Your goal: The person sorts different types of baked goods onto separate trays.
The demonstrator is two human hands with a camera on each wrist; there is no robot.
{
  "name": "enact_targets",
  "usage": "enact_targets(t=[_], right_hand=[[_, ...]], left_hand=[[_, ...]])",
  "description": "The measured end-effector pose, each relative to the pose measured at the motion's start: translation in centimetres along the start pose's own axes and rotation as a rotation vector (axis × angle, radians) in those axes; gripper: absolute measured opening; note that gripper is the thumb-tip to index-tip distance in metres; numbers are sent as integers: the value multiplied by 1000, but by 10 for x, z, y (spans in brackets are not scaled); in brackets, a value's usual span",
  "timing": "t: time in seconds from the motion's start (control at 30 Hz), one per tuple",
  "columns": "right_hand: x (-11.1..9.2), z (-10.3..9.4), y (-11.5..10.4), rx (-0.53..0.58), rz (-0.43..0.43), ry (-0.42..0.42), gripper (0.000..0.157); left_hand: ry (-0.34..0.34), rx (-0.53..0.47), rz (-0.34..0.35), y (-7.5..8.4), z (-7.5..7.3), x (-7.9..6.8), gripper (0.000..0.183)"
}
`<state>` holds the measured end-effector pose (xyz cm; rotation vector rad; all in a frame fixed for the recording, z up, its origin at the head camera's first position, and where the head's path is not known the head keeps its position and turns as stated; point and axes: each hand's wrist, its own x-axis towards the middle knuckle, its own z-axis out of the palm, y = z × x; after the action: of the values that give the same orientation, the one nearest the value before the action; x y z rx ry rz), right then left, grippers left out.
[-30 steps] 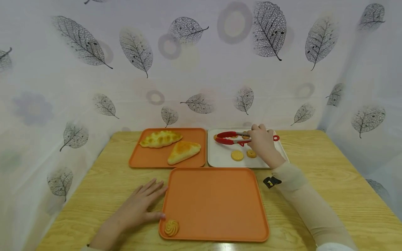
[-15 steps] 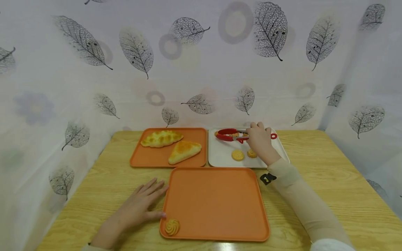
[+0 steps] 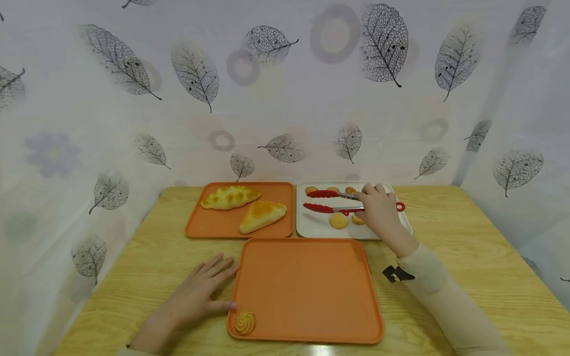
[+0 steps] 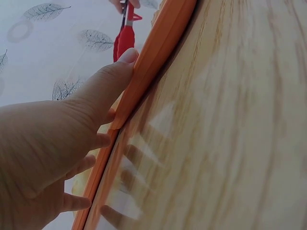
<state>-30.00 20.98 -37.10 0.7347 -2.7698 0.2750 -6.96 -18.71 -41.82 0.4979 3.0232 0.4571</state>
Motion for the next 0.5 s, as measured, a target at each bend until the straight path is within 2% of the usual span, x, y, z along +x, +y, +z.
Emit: enact_targets(t=[0.2,0.5], right_hand=[[-25,-15,-8,52,-87,-5,51],[-54,-28,-34,100,-225,29,50]], left_hand=[[-5,-4,-7,2,-2,0,86],[-18,-15,-18,4,-3,0,86]])
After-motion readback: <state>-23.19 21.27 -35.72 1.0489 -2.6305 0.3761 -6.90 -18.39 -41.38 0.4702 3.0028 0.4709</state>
